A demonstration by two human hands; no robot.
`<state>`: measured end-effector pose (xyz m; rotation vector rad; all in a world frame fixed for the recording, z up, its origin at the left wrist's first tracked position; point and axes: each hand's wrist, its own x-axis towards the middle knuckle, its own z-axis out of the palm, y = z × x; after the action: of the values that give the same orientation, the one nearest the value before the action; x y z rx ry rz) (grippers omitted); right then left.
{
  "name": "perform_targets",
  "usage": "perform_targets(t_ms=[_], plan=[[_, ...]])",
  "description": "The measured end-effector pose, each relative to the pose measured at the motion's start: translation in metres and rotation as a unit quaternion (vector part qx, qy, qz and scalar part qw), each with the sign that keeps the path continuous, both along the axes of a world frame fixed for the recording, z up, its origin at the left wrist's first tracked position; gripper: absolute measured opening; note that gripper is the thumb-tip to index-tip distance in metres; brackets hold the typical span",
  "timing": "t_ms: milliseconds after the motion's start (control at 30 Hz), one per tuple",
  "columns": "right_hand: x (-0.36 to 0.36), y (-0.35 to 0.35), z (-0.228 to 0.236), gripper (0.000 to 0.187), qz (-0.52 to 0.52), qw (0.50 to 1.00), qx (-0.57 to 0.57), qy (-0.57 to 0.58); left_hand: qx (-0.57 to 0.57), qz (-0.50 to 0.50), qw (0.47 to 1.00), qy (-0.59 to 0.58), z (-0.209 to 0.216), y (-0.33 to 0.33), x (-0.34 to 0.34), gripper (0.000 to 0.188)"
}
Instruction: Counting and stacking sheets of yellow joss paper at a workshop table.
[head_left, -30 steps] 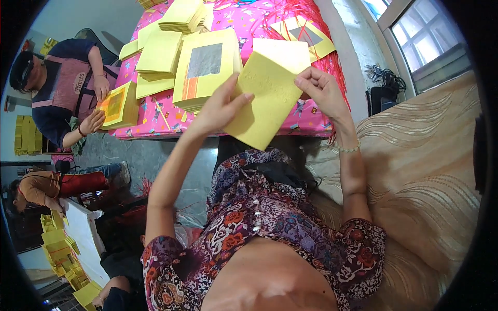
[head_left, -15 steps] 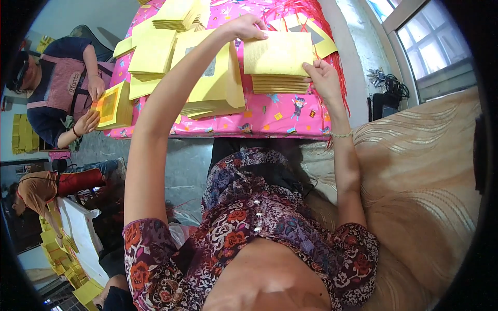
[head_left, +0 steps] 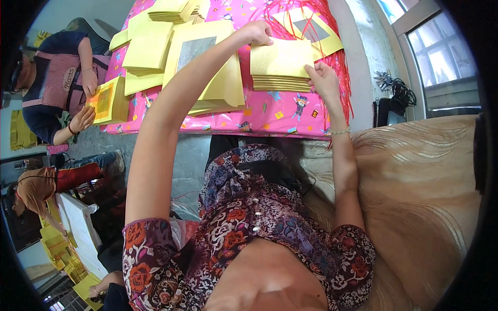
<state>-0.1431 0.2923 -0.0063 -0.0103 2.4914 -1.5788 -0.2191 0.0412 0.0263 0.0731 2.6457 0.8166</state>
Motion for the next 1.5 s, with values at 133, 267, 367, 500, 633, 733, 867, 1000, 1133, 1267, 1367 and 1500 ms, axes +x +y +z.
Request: perform_targets(t_ms=[133, 267, 367, 500, 633, 733, 867, 1000, 1133, 1267, 1367, 1500], plan=[[0.004, 0.001, -0.007, 0.034, 0.018, 0.994, 0.086, 0.064, -0.073, -0.018, 0.997, 0.008, -0.009, 0.006, 0.007, 0.036], [0.012, -0.003, 0.004, 0.035, 0.032, 0.963, 0.221, 0.149, -0.093, -0.013, 0.996, 0.005, -0.017, 0.009, 0.009, 0.035], [0.012, -0.001, 0.000, 0.035, 0.045, 0.960, 0.233, 0.148, -0.098, -0.015, 0.995, 0.001, -0.019, 0.009, 0.006, 0.035], [0.009, 0.006, -0.011, 0.034, 0.042, 0.979, 0.174, 0.102, -0.086, -0.004, 0.996, -0.014, -0.018, 0.015, 0.008, 0.033], [0.010, 0.005, -0.009, 0.034, 0.054, 0.975, 0.195, 0.094, -0.107, 0.005, 0.994, -0.015, -0.020, 0.018, 0.010, 0.032], [0.015, -0.002, -0.007, 0.034, 0.048, 0.967, 0.215, 0.128, -0.155, -0.029, 0.988, -0.005, -0.023, 0.018, 0.009, 0.033], [0.019, -0.004, 0.003, 0.032, 0.002, 0.944, 0.249, 0.215, -0.174, -0.023, 0.984, 0.018, -0.011, 0.030, 0.022, 0.037], [0.012, -0.001, -0.002, 0.028, 0.028, 0.937, 0.240, 0.253, -0.211, 0.017, 0.970, 0.121, -0.001, 0.031, 0.041, 0.043], [0.004, -0.005, 0.002, 0.025, 0.036, 0.928, 0.218, 0.301, -0.189, 0.019, 0.963, 0.190, 0.009, 0.021, 0.052, 0.040], [-0.001, -0.004, 0.005, 0.028, 0.010, 0.911, 0.224, 0.346, -0.130, 0.006, 0.960, 0.248, 0.040, 0.004, 0.072, 0.032], [0.002, -0.013, 0.025, 0.025, 0.010, 0.898, 0.174, 0.405, -0.070, -0.051, 0.946, 0.312, 0.060, -0.031, 0.093, 0.026], [0.021, -0.038, 0.059, 0.024, 0.110, 0.896, 0.083, 0.421, 0.016, -0.057, 0.972, 0.229, 0.084, -0.086, 0.147, 0.027]])
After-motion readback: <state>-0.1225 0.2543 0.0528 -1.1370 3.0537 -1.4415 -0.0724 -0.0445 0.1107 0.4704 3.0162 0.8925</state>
